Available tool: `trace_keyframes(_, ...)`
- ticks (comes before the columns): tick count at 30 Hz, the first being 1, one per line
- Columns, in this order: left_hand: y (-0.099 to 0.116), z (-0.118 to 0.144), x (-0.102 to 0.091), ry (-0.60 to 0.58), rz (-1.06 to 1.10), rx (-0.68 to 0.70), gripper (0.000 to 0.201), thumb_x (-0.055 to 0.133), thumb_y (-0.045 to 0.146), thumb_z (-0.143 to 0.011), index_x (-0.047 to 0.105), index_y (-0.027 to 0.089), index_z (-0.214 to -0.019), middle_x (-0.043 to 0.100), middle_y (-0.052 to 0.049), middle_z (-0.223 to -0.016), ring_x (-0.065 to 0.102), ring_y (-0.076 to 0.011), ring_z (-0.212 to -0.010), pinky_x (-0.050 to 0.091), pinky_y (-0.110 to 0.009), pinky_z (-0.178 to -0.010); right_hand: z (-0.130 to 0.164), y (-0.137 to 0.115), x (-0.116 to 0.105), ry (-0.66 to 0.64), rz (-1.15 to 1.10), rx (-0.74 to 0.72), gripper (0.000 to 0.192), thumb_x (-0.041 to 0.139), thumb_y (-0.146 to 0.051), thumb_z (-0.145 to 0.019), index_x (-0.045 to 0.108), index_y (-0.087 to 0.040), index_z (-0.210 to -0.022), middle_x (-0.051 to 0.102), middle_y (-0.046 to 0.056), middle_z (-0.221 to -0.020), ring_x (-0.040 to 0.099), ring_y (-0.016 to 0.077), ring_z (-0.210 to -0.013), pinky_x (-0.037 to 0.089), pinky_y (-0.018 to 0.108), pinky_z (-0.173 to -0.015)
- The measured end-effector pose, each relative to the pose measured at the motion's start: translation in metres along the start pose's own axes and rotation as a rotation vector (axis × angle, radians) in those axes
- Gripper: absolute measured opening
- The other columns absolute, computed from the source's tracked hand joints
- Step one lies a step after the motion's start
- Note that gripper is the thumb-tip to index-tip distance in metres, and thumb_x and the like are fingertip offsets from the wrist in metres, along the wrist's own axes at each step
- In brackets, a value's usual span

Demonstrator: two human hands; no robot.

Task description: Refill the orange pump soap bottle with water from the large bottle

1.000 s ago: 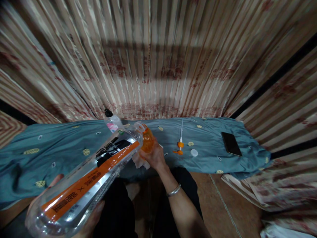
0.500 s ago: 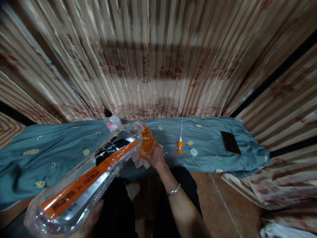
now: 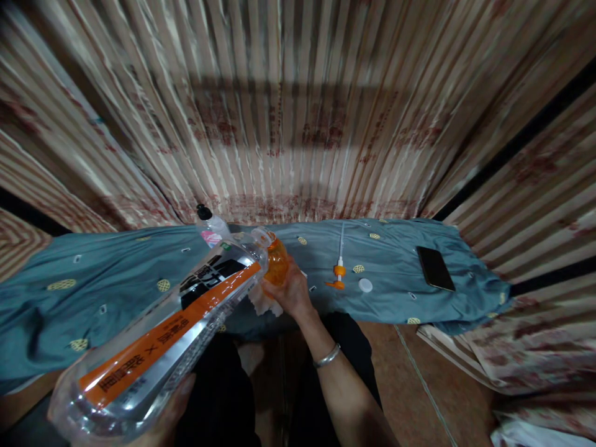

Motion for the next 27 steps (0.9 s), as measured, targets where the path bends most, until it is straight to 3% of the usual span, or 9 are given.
trace_keyframes(6,-0.001,0.004,-0.004,-0.028,-0.005,0.06,0.115,0.114,0.064,-0.066,0.068,0.017,-0.16,0.073,-0.012,-0.145,0.071,-0.0303,-0.123,0.038,-0.06,-0.151,0.001,0.0,0.0,0.003,-0.012,-0.022,0.064,0.104,-0.042,-0.083,0.079,-0.026,-0.14,0.095,0.01,-0.131,0.094,0.0382,-0.12,0.079,0.053,-0.108)
trace_keyframes(13,0.006,0.003,0.0,-0.028,-0.015,0.015,0.107,0.113,0.068,-0.065,0.069,0.018,-0.149,0.072,-0.011,-0.14,0.068,-0.0338,-0.132,0.027,-0.064,-0.156,0.001,0.001,0.0,-0.014,-0.005,0.0,0.072,0.104,-0.044,-0.083,0.078,-0.023,-0.146,0.094,0.014,-0.135,0.093,0.0397,-0.122,0.079,0.052,-0.106)
trace_keyframes(16,0.007,0.003,0.001,0.004,-0.03,-0.025,0.107,0.112,0.071,-0.065,0.069,0.019,-0.147,0.073,-0.011,-0.139,0.071,-0.0334,-0.127,0.035,-0.066,-0.153,0.002,0.001,0.0,-0.016,-0.021,0.003,0.074,0.105,-0.046,-0.083,0.078,-0.023,-0.148,0.094,0.013,-0.134,0.094,0.0392,-0.121,0.079,0.051,-0.104)
trace_keyframes(21,0.01,0.002,-0.004,-0.044,-0.055,0.082,0.109,0.113,0.065,-0.068,0.069,0.019,-0.157,0.077,-0.01,-0.138,0.074,-0.0297,-0.117,0.049,-0.06,-0.146,0.001,0.0,0.0,-0.007,-0.044,0.001,0.075,0.106,-0.039,-0.08,0.078,-0.025,-0.149,0.095,0.012,-0.135,0.093,0.0387,-0.122,0.079,0.053,-0.108)
trace_keyframes(24,0.007,0.001,-0.006,0.001,-0.031,0.064,0.116,0.114,0.066,-0.063,0.07,0.018,-0.159,0.078,-0.011,-0.138,0.075,-0.0309,-0.115,0.055,-0.062,-0.141,0.0,-0.001,0.0,-0.017,-0.055,0.011,0.078,0.105,-0.038,-0.08,0.077,-0.027,-0.152,0.094,0.01,-0.137,0.094,0.038,-0.122,0.079,0.052,-0.107)
trace_keyframes(27,0.004,0.0,-0.007,-0.104,-0.054,0.145,0.113,0.116,0.057,-0.064,0.07,0.019,-0.16,0.079,-0.008,-0.135,0.076,-0.0283,-0.11,0.059,-0.058,-0.137,0.0,0.0,0.0,-0.026,-0.05,0.021,0.082,0.106,-0.042,-0.081,0.075,-0.026,-0.156,0.094,0.011,-0.138,0.093,0.0391,-0.124,0.08,0.053,-0.106)
Point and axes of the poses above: each hand's wrist, its own z-axis away from the middle knuckle, its own x-axis out of the palm, y = z × x, the point moved 1 cm from there along -z, towards the middle knuckle
